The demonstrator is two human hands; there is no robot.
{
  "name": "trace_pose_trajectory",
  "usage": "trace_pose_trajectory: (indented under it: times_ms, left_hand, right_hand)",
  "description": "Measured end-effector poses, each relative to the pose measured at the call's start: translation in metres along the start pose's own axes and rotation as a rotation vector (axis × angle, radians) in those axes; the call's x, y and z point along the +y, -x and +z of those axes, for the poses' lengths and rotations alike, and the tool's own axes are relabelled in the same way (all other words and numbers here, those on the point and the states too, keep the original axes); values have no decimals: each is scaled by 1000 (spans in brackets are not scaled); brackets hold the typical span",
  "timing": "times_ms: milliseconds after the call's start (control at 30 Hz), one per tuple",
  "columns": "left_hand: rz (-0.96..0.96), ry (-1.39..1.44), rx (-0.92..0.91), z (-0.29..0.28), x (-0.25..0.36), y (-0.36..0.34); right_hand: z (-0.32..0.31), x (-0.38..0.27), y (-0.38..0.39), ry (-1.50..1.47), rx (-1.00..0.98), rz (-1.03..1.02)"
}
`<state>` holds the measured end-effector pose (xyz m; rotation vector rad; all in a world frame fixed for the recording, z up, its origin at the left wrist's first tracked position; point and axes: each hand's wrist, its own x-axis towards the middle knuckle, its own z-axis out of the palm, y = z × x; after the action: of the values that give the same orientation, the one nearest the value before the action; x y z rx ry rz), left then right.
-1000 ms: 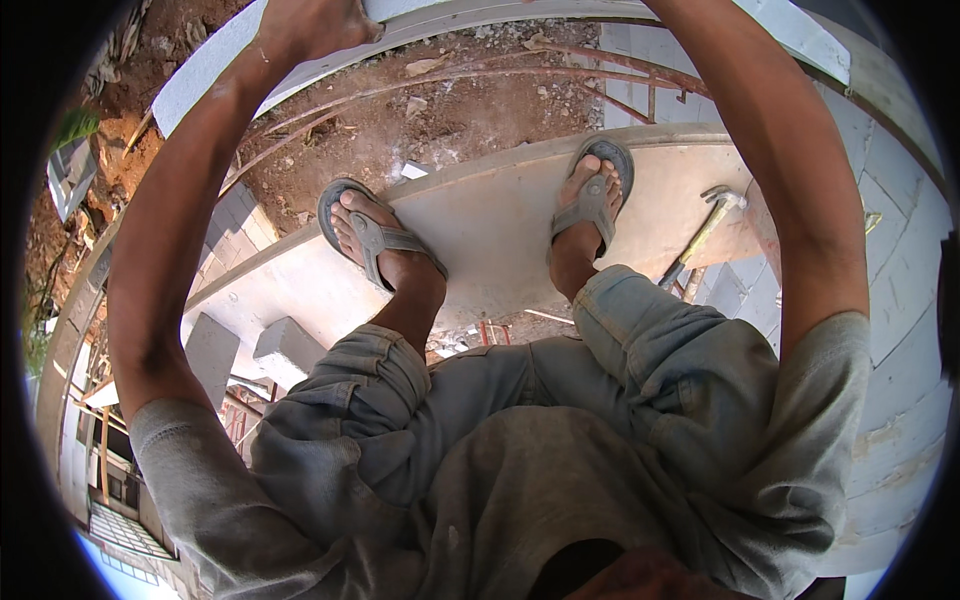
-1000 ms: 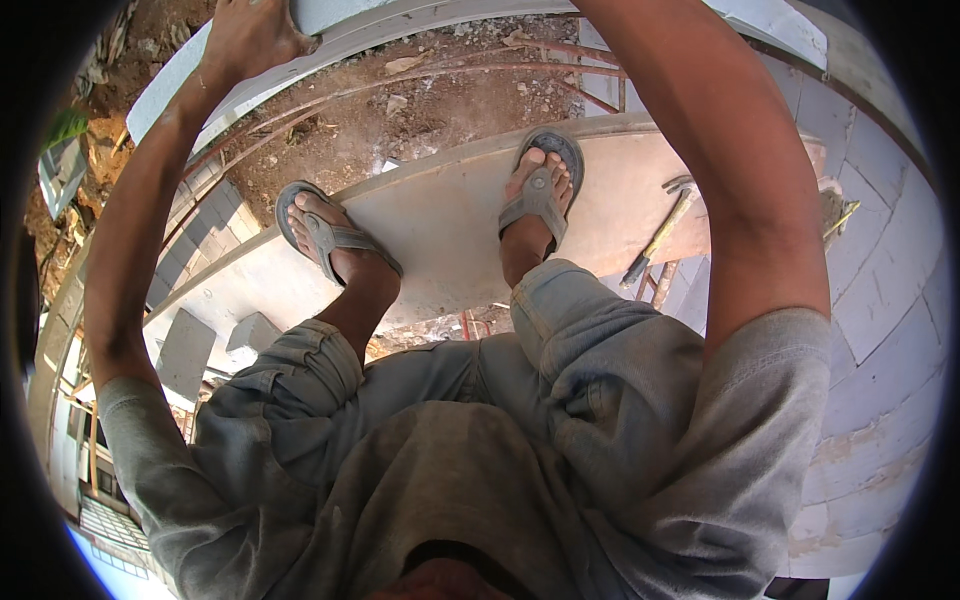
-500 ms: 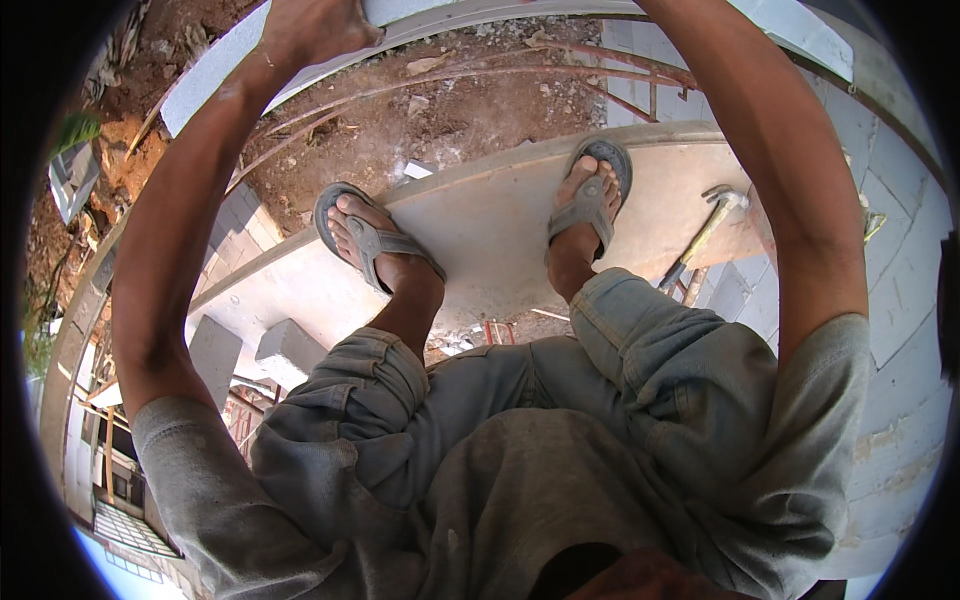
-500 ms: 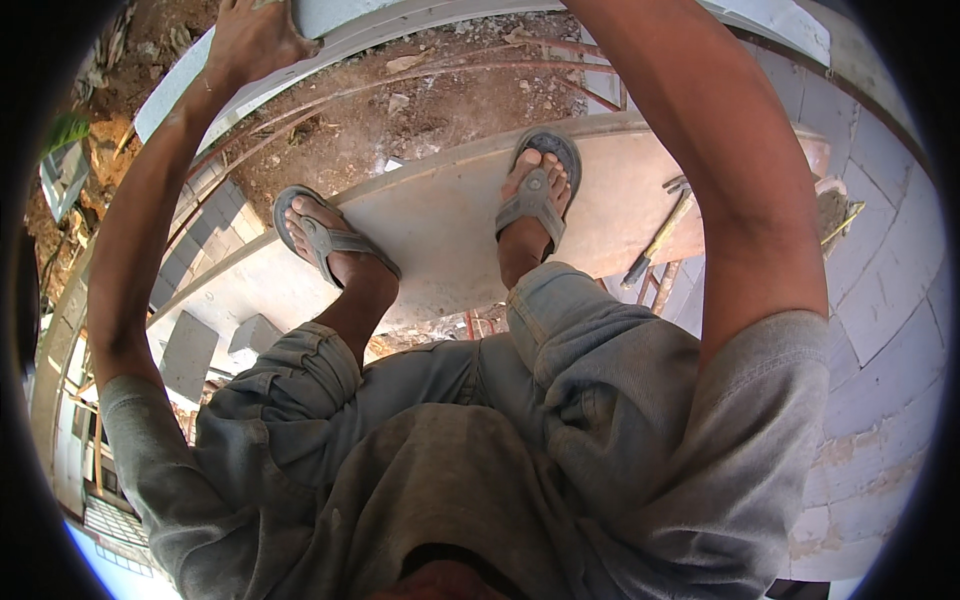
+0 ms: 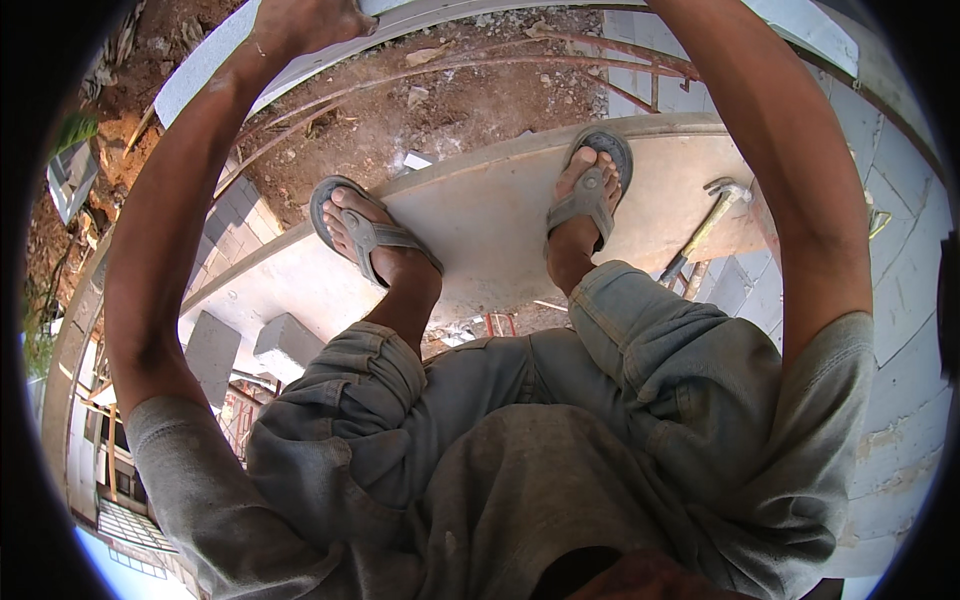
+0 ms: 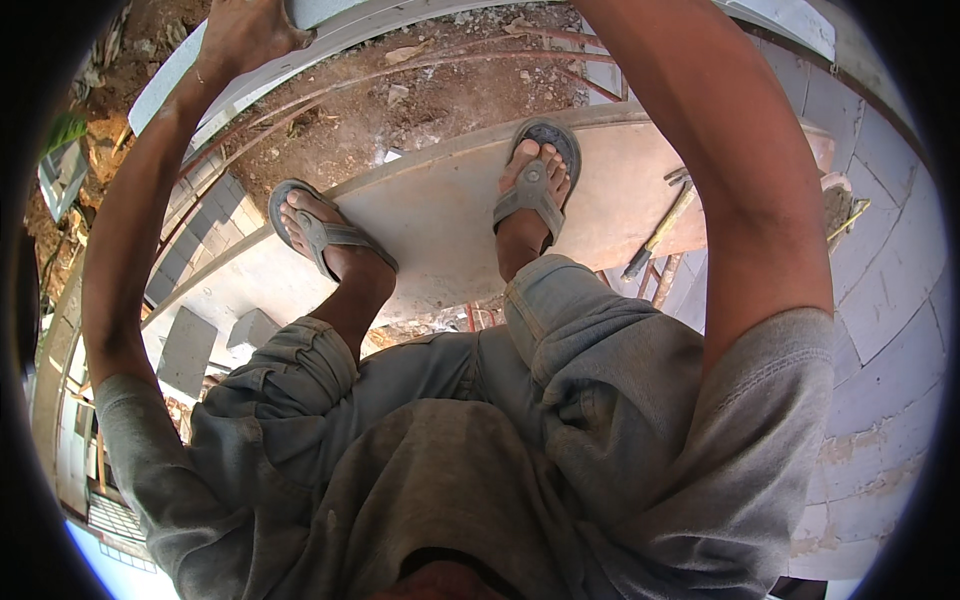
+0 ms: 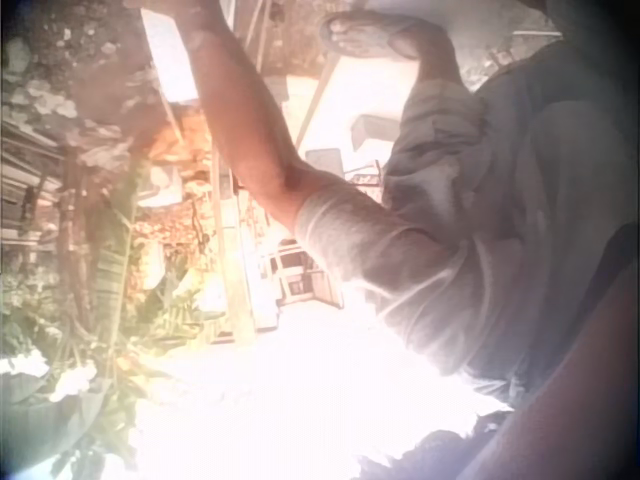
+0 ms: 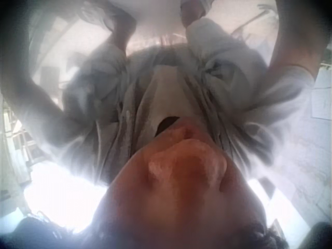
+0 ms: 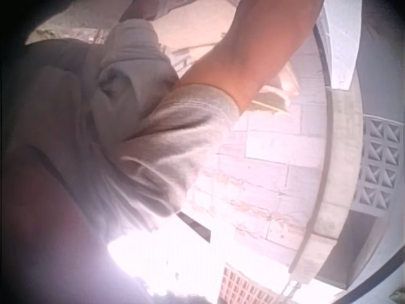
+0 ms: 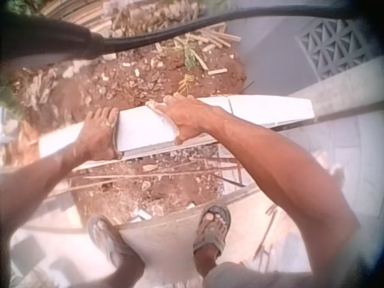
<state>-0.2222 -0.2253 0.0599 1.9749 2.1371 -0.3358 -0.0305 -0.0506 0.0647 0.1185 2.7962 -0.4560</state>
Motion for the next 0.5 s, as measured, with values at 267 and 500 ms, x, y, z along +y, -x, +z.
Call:
trace_pose_trajectory:
  times_ms: [267, 500]
  left_hand:
    - [-2, 23, -14, -4, 1, -3]
    - [4, 33, -25, -7, 3, -4]
  right_hand:
    - [-4, -3, 2, 19, 23, 37]
    - [-4, -2, 2, 10, 13, 33]
